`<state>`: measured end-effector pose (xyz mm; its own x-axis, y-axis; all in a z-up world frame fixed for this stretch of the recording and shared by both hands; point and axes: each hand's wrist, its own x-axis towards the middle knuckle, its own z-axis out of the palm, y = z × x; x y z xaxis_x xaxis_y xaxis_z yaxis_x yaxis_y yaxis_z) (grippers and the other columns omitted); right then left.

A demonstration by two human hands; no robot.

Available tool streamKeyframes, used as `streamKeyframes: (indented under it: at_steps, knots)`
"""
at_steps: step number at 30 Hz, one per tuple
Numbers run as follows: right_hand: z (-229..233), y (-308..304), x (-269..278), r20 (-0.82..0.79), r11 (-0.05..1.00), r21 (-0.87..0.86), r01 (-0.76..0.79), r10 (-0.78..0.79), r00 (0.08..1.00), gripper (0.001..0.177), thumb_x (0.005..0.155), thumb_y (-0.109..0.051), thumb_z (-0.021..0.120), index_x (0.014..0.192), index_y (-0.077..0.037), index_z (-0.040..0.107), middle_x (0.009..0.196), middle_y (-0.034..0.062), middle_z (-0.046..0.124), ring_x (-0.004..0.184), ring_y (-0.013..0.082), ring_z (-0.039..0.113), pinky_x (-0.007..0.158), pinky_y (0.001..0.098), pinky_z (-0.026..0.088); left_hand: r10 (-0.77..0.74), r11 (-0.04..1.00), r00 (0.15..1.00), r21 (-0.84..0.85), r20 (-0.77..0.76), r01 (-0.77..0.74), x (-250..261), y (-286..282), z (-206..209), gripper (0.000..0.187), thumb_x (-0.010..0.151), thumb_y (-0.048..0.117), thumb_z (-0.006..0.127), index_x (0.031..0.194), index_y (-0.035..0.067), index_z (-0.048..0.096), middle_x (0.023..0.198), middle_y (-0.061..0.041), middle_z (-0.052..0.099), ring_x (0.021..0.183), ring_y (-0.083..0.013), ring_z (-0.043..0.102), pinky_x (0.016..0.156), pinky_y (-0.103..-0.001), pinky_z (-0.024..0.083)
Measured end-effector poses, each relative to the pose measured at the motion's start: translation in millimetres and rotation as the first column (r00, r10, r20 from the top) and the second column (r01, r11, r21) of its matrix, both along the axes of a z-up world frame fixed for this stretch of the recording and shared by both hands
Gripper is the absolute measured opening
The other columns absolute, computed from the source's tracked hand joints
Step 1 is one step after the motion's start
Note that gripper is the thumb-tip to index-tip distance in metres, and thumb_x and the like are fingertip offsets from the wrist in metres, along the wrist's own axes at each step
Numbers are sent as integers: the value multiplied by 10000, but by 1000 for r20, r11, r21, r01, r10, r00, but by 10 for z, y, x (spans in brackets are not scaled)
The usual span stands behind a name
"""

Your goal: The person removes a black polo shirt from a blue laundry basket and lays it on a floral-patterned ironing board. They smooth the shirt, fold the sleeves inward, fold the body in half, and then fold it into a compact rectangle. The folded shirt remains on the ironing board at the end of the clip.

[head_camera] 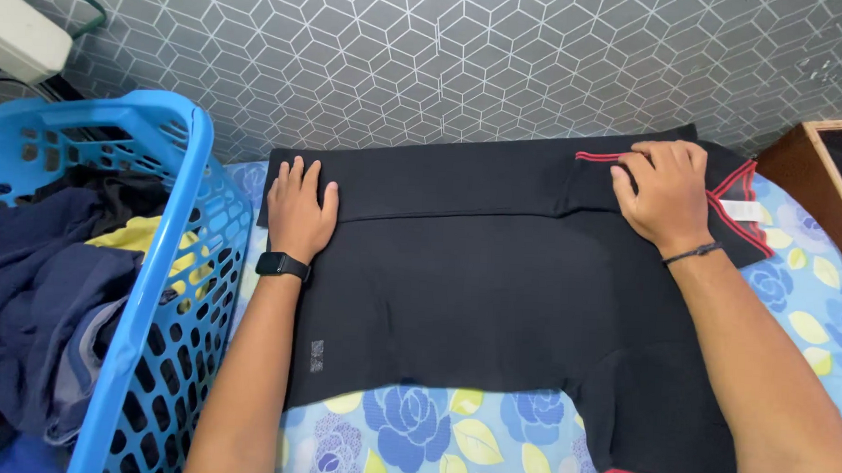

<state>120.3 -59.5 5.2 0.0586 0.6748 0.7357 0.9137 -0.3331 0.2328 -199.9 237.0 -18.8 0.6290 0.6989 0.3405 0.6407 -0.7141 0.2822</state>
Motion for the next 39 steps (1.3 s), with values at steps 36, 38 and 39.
streamKeyframes:
  at_steps: [36,38,39]
  knots:
    - [238,-1285,-833,-73,560,-653,510,-717,693,366,776,-547,415,883,-209,507,823,57,571,758,270,573,689,390,382,-291,956,782,-193,-551,220,-1098,-1413,587,277,749,447,545,887,206,543,835,-2,465,751,-217,500,626,-352,410]
    - [402,-1468,-1015,-69,394,-773,496,-830,553,478,755,-626,336,866,-201,526,788,33,626,789,254,607,736,380,393,-297,952,743,-241,-599,187,-1259,-1355,372,417,706,524,572,995,230,510,941,2,467,831,-208,505,688,-359,435]
    - [484,-1559,-1113,-39,234,-867,440,-912,409,601,734,-709,262,849,-191,545,753,13,684,820,240,642,784,372,405,-291,950,707,-282,-645,135,-1344,-1327,264,574,662,601,599,1103,254,478,1047,7,469,910,-199,510,749,-366,460]
